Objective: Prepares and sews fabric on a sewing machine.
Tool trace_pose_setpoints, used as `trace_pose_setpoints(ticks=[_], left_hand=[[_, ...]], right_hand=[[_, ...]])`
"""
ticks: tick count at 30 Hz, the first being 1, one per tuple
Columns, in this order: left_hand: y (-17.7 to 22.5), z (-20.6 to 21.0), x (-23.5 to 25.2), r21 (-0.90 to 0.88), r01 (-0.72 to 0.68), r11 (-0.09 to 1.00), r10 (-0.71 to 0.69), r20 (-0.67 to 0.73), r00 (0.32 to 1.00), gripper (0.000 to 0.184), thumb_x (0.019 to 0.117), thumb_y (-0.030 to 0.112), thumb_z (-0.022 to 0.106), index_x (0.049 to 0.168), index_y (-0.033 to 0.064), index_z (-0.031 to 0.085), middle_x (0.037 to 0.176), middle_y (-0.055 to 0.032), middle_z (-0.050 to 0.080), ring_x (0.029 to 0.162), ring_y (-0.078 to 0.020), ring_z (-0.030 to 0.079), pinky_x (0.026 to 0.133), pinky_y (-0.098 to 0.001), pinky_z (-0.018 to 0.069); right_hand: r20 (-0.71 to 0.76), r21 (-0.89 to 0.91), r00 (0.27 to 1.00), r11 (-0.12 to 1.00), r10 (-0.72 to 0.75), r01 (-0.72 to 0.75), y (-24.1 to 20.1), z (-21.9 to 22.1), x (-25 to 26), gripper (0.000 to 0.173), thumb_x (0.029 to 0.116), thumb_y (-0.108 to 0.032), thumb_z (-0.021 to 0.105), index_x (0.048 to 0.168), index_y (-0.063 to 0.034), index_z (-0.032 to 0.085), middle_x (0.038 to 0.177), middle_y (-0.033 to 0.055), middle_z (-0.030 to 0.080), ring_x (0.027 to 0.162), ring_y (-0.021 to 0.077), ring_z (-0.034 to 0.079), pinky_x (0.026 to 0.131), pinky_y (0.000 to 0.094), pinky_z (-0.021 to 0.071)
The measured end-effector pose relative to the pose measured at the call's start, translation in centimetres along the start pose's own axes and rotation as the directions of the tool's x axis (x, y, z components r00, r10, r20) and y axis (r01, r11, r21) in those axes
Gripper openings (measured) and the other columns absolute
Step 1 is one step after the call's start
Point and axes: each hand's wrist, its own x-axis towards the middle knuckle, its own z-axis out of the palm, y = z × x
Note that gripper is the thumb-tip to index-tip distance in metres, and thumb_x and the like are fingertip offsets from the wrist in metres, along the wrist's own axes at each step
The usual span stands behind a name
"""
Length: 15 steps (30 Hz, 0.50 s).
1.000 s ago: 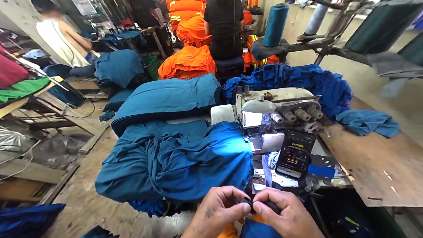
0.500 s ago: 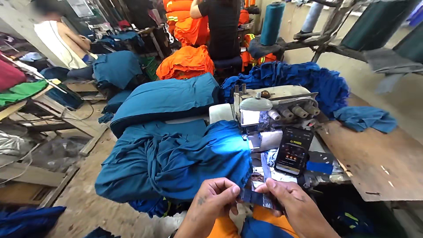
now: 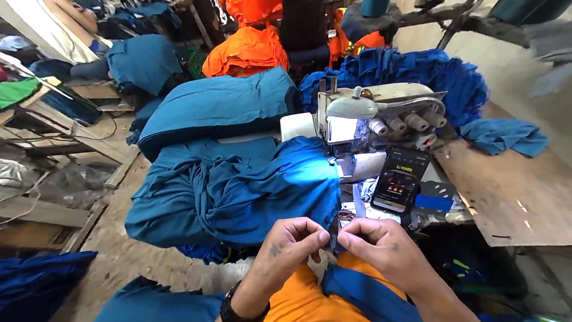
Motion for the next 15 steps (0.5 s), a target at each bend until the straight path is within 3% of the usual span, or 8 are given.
trace_pose_setpoints(ticks=[4, 7, 10, 15], left_hand=[[0.14, -0.12, 0.1, 0.046, -0.001, 0.999, 0.0, 0.025, 1.0, 0.019, 0.0974, 0.021, 0.069, 0.093, 0.0037, 0.076, 0.079, -0.0051, 0.072, 0.067, -0.009, 0.067, 0.061, -0.0227, 0.0561], [0.26, -0.48, 0.31, 0.014, -0.007, 1.0, 0.007, 0.019, 1.0, 0.02, 0.099, 0.02, 0.067, 0.093, 0.0035, 0.076, 0.079, -0.0062, 0.072, 0.066, -0.01, 0.067, 0.061, -0.024, 0.0572], [0.4, -0.87, 0.53, -0.034, -0.011, 0.999, 0.012, 0.024, 1.0, 0.02, 0.0993, 0.02, 0.066, 0.093, 0.0039, 0.076, 0.08, -0.0066, 0.073, 0.067, -0.0102, 0.068, 0.062, -0.0243, 0.0578], [0.46, -1.0, 0.58, -0.058, -0.029, 0.998, 0.031, 0.035, 0.999, 0.019, 0.0995, 0.02, 0.066, 0.093, 0.0043, 0.076, 0.081, -0.0059, 0.073, 0.067, -0.0096, 0.068, 0.062, -0.0246, 0.0583]], right_hand=[[0.009, 0.01, 1.0, 1.0, 0.016, -0.017, 0.05, -0.15, -0.02, 0.021, 0.098, -0.029, 0.067, 0.091, -0.0132, 0.079, 0.076, -0.0048, 0.071, 0.067, 0.0016, 0.063, 0.06, 0.0177, 0.0511], [-0.019, 0.054, 0.999, 0.998, 0.037, -0.036, 0.04, -0.48, 0.05, 0.033, 0.1042, -0.036, 0.057, 0.09, -0.0151, 0.077, 0.069, -0.0074, 0.063, 0.057, -0.0018, 0.052, 0.051, 0.015, 0.0415], [-0.031, 0.096, 0.999, 0.995, 0.027, -0.023, -0.07, -0.95, 0.1, 0.041, 0.1078, -0.038, 0.049, 0.098, -0.0143, 0.08, 0.077, -0.0056, 0.07, 0.06, -0.0011, 0.057, 0.053, 0.0147, 0.0463], [-0.047, 0.09, 0.998, 0.996, 0.031, -0.027, -0.29, -0.94, 0.14, 0.04, 0.1076, -0.038, 0.049, 0.098, -0.0149, 0.081, 0.078, -0.0053, 0.071, 0.061, -0.0013, 0.058, 0.054, 0.0141, 0.0471]])
